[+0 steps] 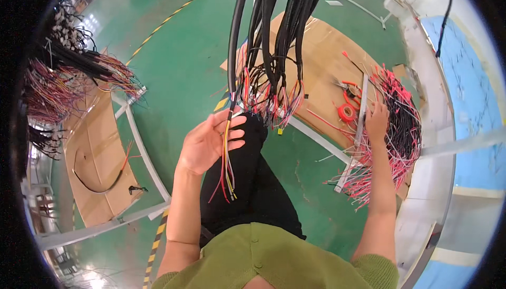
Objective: Measure and organize bundles of colored wires for a wire harness assembly.
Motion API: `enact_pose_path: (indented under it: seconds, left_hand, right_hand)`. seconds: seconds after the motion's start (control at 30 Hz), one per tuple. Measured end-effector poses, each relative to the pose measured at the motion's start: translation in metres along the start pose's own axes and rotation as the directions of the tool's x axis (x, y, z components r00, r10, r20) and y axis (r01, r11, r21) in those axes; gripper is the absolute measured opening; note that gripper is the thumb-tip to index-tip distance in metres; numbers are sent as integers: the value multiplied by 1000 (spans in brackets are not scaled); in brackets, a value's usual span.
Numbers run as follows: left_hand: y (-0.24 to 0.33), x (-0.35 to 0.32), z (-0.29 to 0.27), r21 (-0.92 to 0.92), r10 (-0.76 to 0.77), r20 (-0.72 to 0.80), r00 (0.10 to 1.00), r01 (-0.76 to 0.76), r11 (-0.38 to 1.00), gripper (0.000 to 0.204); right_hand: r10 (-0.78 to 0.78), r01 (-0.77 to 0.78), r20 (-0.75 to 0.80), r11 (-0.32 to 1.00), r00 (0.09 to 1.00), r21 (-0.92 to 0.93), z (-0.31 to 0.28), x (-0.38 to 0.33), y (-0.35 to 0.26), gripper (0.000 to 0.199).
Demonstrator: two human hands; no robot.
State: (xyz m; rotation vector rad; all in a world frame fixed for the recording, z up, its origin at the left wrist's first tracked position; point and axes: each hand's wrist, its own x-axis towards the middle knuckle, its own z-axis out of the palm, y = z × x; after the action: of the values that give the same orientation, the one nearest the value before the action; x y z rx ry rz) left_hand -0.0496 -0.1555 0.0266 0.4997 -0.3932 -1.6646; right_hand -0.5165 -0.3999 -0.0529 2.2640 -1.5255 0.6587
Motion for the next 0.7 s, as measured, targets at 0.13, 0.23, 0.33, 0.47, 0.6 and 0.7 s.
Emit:
enact_pose_path:
  seconds: [0.13,0.23,0.33,0.47,0.6,0.7]
  left_hand:
    - [0,4,-10,111,-44,-39,998,48,993,37]
    - [-4,12,-13,184,-83,-71,994,95,978,27]
    - [-9,18,-20,204,-41,-67,997,54,978,24]
    - [-28,22,2,227,61,-197,979,-15,974,22]
    - [-55,35,10,486,222,-258,940,-72,871,17]
    - [-59,33,12,797,400,-192,896,-95,596,17]
  right_hand:
    - [145,-157,144,985,979,70,5,17,-35,21]
    - [198,-217,188,973,962,81,5,18,-34,21]
    - [187,-232,190,940,964,250,-5,25,-56,25]
    - [75,-517,548,455,833,725,-66,35,-193,25]
    - [-110,-453,458,68,882,889,-92,33,-303,25]
    - [-79,-443,464,196,882,875,-83,33,-319,23]
